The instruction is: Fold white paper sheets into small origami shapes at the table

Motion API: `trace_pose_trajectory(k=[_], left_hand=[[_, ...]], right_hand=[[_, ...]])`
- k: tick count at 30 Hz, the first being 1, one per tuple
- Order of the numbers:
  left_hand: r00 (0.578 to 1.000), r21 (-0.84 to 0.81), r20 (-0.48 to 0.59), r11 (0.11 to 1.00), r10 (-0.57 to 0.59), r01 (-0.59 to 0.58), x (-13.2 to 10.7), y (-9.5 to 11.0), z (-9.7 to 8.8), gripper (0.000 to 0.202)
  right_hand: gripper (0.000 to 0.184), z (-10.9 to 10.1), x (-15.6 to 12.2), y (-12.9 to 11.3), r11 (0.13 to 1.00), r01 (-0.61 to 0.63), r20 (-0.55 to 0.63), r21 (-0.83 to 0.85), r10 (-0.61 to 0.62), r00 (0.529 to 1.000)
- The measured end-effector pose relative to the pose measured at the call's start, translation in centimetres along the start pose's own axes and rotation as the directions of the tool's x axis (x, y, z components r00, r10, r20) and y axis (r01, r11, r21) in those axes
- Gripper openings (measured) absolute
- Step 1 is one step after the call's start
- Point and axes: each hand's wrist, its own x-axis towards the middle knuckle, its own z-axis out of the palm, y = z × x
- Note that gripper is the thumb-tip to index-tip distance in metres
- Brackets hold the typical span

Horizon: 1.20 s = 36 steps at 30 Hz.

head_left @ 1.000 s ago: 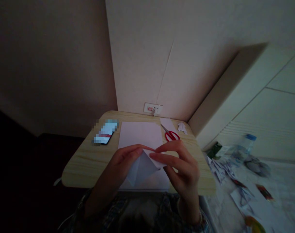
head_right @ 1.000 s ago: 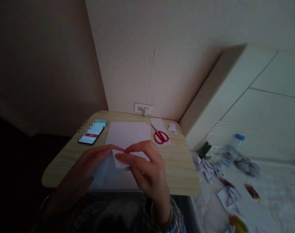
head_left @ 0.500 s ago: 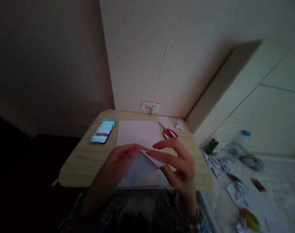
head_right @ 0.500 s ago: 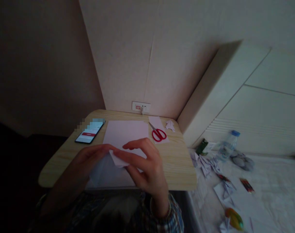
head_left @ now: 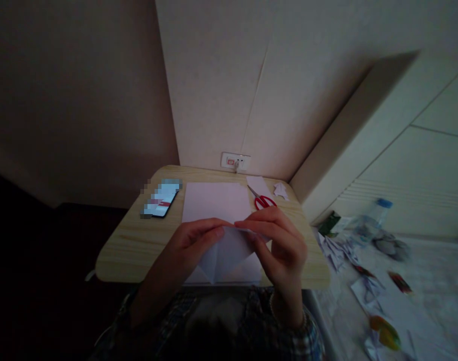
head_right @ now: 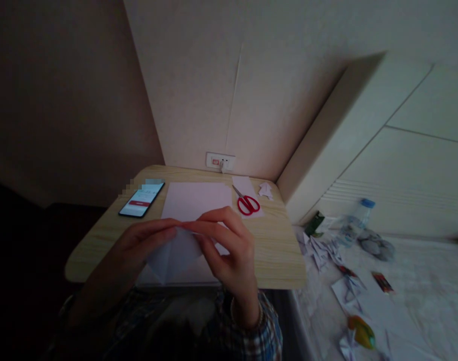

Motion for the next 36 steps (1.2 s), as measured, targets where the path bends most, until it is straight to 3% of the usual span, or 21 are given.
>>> trace_pose_trajectory(k=[5, 17, 21, 24, 26, 31, 36], left_hand=[[0.997, -0.110, -0.061, 0.993, -0.055, 0.048, 0.1, 0.0, 0.1, 0.017], [0.963, -0.227, -0.142, 0.954, -0.231, 0.195, 0.1, 0.1, 0.2, 0.017], [0.985, -0.224, -0.041, 0.962, -0.169, 0.156, 0.2, 0.0, 0.0, 0.024], [0.996, -0.162, -0.018, 0.983, -0.087, 0.083, 0.3, -0.3, 0.0, 0.024], [0.997, -0.070, -0.068, 0.997, -0.039, 0.035, 0.2, -0.3, -0.1, 0.025], [0.963, 0.181, -0.231, 0.979, 0.136, -0.095, -0.5, 0.9, -0.1, 0.024], [0.957, 0.227, -0.238, 0.968, 0.165, -0.110, -0.5, 1.6, 0.5, 0.025]], right_hand=[[0.035, 0.1, 0.2, 0.0, 0.998, 0.058, 0.111, 0.036, -0.061, 0.992], [0.036, -0.7, 0.5, 0.1, 0.980, 0.145, 0.261, -0.138, -0.105, 0.960], [0.041, -1.0, 0.4, 0.0, 0.974, 0.145, 0.285, -0.172, -0.092, 0.954], [0.034, -1.4, 0.3, -0.2, 0.982, 0.109, 0.308, -0.155, -0.057, 0.950], [0.032, -1.4, 0.3, -0.3, 0.994, 0.049, 0.274, -0.100, -0.020, 0.961], [0.027, -0.3, 0.6, -0.1, 0.993, -0.120, -0.004, 0.003, 0.120, 0.993], [0.007, -0.3, 0.5, -0.1, 0.982, -0.185, -0.015, 0.042, 0.186, 0.982]])
